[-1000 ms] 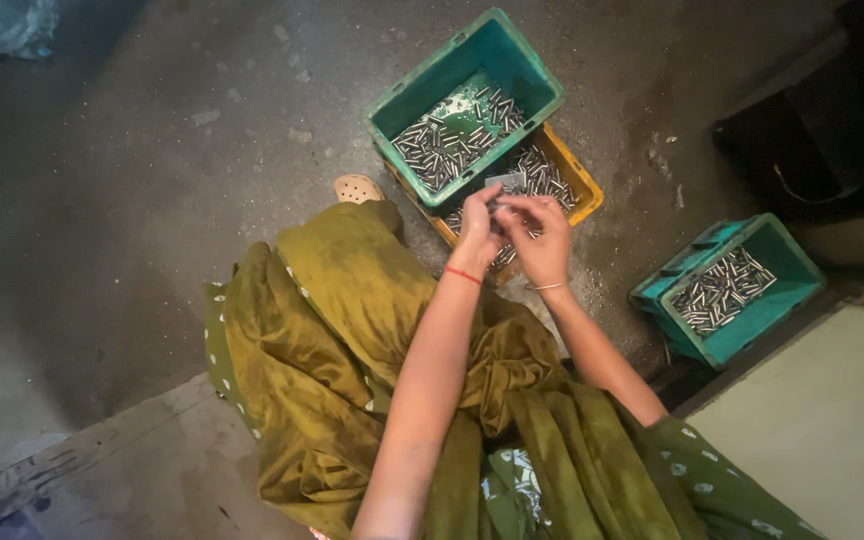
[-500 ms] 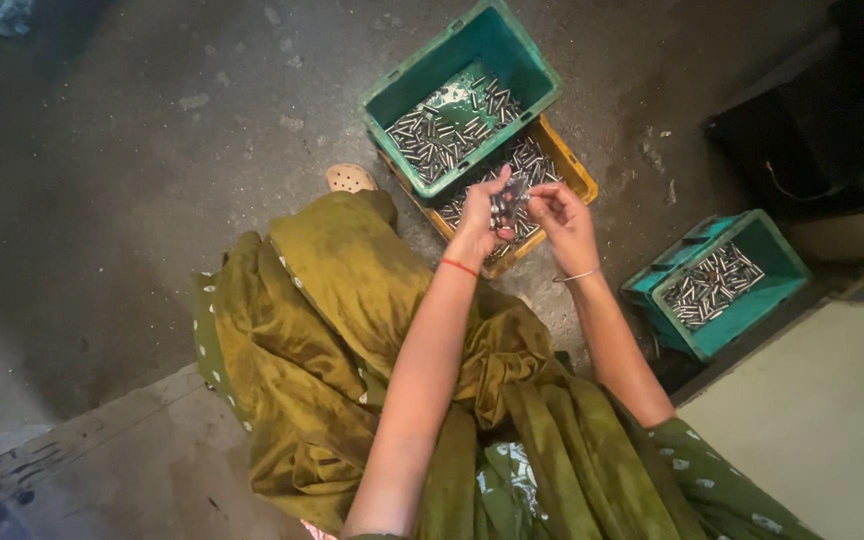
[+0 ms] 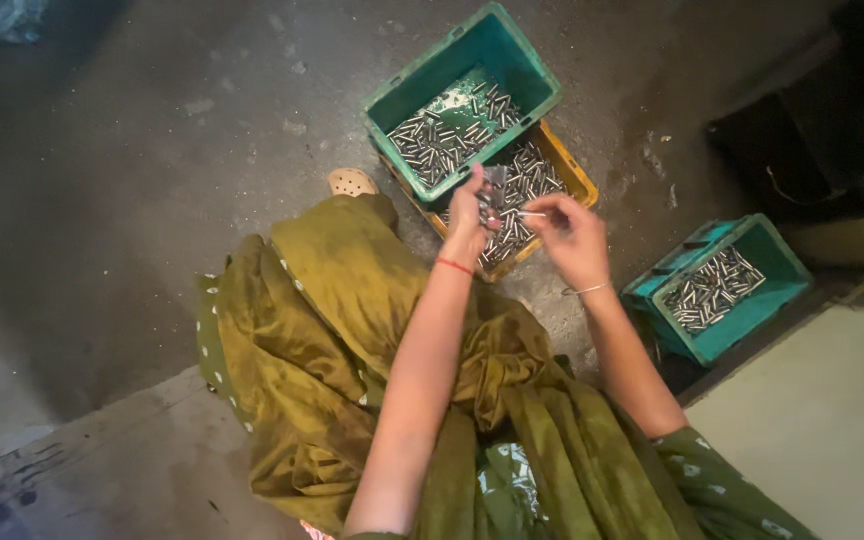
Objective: The person sits on the floor and sorts small metal parts from a green bin into a yellow bin. They handle the parts by hand, picking them up and placing them into the other container.
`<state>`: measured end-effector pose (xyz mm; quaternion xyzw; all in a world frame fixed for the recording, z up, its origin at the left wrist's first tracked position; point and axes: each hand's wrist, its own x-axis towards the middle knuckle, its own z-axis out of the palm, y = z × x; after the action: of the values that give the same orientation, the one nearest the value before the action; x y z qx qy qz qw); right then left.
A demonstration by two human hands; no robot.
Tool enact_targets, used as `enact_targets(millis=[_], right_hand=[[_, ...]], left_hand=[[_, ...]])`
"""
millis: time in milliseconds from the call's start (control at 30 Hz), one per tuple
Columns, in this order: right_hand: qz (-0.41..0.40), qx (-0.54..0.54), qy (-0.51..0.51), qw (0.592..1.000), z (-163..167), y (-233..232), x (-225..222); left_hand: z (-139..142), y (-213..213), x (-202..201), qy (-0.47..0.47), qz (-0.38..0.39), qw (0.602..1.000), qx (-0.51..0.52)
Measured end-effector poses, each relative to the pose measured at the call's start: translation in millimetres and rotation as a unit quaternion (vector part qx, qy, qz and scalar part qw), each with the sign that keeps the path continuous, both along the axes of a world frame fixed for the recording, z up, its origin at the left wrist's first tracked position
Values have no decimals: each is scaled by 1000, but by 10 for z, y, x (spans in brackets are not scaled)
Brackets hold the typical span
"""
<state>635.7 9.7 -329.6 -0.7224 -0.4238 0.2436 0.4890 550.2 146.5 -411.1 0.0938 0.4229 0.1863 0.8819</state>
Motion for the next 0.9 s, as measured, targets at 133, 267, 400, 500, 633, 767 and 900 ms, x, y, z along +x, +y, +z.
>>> enact_targets(millis=[133, 267, 400, 500, 633, 767, 900], right_hand=[[32, 44, -287, 956, 96, 70, -149], [64, 23, -252, 965, -15, 148, -351], [15, 10, -164, 986, -100, 170, -384], [-14, 63, 77, 995, -89, 215, -278], [-69, 108, 321, 939, -62, 252, -66], [-41, 153, 573, 804, -113, 254, 73], [-44, 146, 650, 745, -180, 329, 34]], left_hand=[[-22, -7, 60, -21, 22, 999, 37], [-52, -61, 87, 40, -19, 996, 71], [-45, -36, 67, -8, 22, 999, 27], [21, -19, 35, -5, -4, 1000, 18], [159, -25, -9, -6, -53, 999, -8], [231, -38, -11, -24, -62, 998, -14], [184, -30, -13, -11, -49, 998, -22]])
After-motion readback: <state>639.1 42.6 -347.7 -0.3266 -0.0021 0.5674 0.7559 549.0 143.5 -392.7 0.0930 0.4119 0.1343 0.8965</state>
